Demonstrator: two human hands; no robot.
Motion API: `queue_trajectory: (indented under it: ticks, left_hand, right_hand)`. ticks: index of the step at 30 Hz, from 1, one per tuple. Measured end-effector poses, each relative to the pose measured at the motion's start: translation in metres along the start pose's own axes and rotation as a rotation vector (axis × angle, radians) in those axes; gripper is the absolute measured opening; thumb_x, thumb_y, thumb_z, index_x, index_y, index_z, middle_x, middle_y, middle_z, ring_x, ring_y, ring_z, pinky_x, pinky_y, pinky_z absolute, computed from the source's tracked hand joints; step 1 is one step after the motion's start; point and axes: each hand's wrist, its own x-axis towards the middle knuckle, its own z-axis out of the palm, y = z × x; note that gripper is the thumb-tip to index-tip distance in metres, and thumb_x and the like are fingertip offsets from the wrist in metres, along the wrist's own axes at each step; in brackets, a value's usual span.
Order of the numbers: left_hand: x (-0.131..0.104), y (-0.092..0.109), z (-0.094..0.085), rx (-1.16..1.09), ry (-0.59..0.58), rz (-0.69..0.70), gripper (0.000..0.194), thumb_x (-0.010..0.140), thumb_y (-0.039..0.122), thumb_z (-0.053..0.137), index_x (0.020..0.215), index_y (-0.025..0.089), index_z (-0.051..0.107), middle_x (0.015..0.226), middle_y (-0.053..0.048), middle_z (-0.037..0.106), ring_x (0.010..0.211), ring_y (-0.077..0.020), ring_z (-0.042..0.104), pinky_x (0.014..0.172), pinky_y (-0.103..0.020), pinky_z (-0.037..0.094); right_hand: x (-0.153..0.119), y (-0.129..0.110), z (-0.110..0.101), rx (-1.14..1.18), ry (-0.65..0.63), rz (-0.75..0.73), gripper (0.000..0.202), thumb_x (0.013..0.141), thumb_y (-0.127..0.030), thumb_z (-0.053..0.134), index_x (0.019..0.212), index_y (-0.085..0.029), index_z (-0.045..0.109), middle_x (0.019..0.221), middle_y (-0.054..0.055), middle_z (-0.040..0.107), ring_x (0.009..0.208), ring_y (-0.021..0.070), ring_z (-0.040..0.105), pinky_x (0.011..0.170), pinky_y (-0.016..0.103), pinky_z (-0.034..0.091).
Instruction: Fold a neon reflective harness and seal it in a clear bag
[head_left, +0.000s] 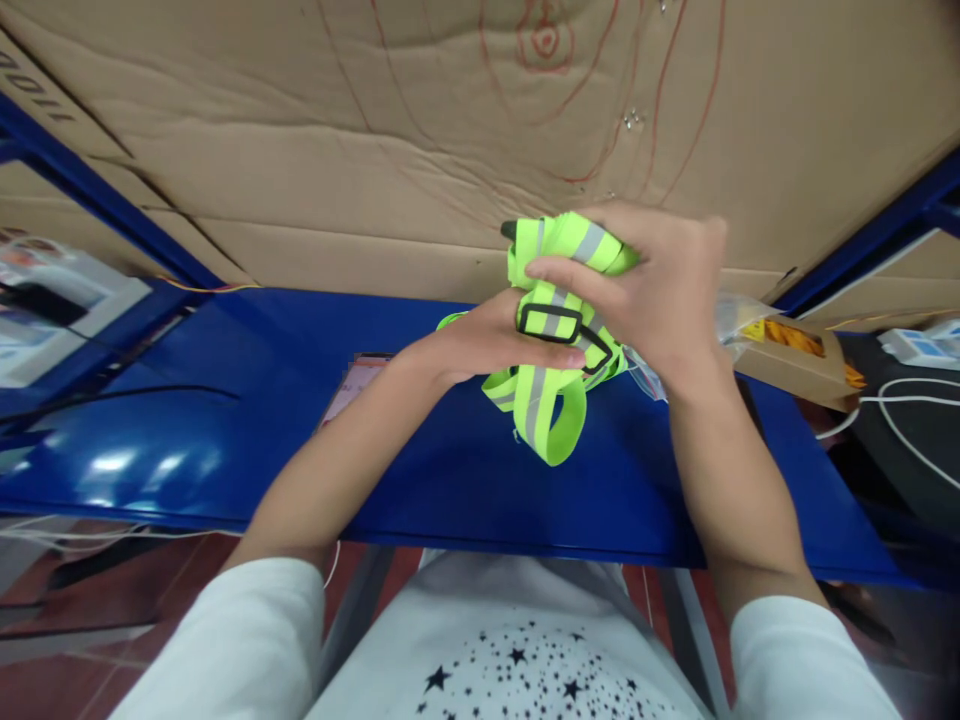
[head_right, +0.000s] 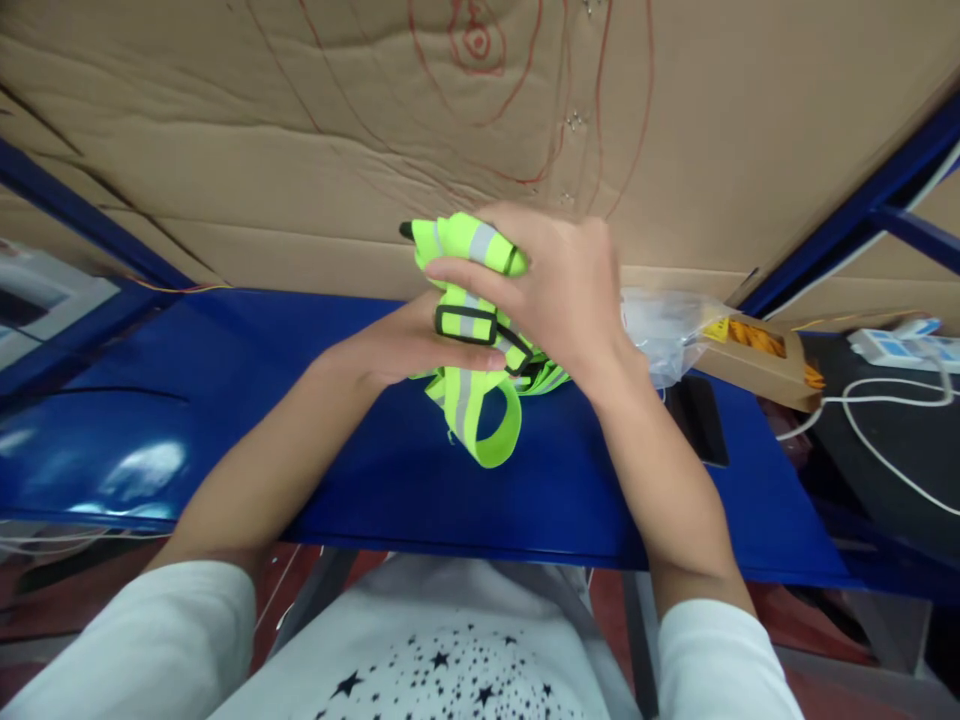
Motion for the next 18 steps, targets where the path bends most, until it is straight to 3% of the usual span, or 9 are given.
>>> queue_trajectory:
  ticks: [2, 8, 13, 18]
  left_hand:
    - [0.001, -0.001, -0.009, -0.024, -0.091, -0.026, 0.042, 0.071, 0.024, 0.094, 0.107, 0.015, 0.075, 0.104, -0.006, 0.079, 0.097, -0.0238, 0.075, 0.091, -0.039, 0.061]
    - [0.001, -0.003, -0.013, 0.001, -0.248, -0.029, 0.033, 0.075, 0.026, 0.091, 0.102, 0.014, 0.077, 0.102, -0.009, 0.08, 0.097, -0.0246, 0.076, 0.093, -0.039, 0.061]
    - [-0.005, 0.007, -0.005, 0.135, -0.253, 0.036, 0.033, 0.074, 0.025, 0.09, 0.104, 0.016, 0.078, 0.106, -0.009, 0.081, 0.103, -0.0279, 0.076, 0.093, -0.039, 0.062]
    - [-0.009, 0.009, -0.008, 0.035, -0.311, -0.014, 0.029, 0.074, 0.026, 0.09, 0.099, 0.018, 0.077, 0.093, -0.007, 0.08, 0.083, -0.0243, 0.077, 0.076, -0.034, 0.064]
  right_hand:
    - [0.001, 0.0, 0.0, 0.079, -0.017, 0.04, 0.036, 0.083, -0.06, 0.078, 0.099, -0.029, 0.071, 0.114, 0.005, 0.076, 0.12, 0.0383, 0.063, 0.075, 0.043, 0.059]
    - [0.002, -0.005, 0.001, 0.066, 0.165, 0.057, 0.046, 0.078, -0.07, 0.08, 0.074, -0.026, 0.069, 0.074, 0.003, 0.065, 0.089, 0.0291, 0.068, 0.066, 0.038, 0.057]
    - [0.009, 0.008, -0.001, 0.378, -0.096, 0.231, 0.043, 0.081, -0.067, 0.079, 0.083, -0.025, 0.07, 0.077, -0.001, 0.069, 0.07, 0.0182, 0.068, 0.053, 0.028, 0.053]
    - [0.018, 0.03, 0.015, 0.54, -0.27, 0.331, 0.049, 0.083, -0.075, 0.069, 0.093, -0.028, 0.069, 0.081, 0.001, 0.072, 0.077, 0.0202, 0.071, 0.06, 0.03, 0.058]
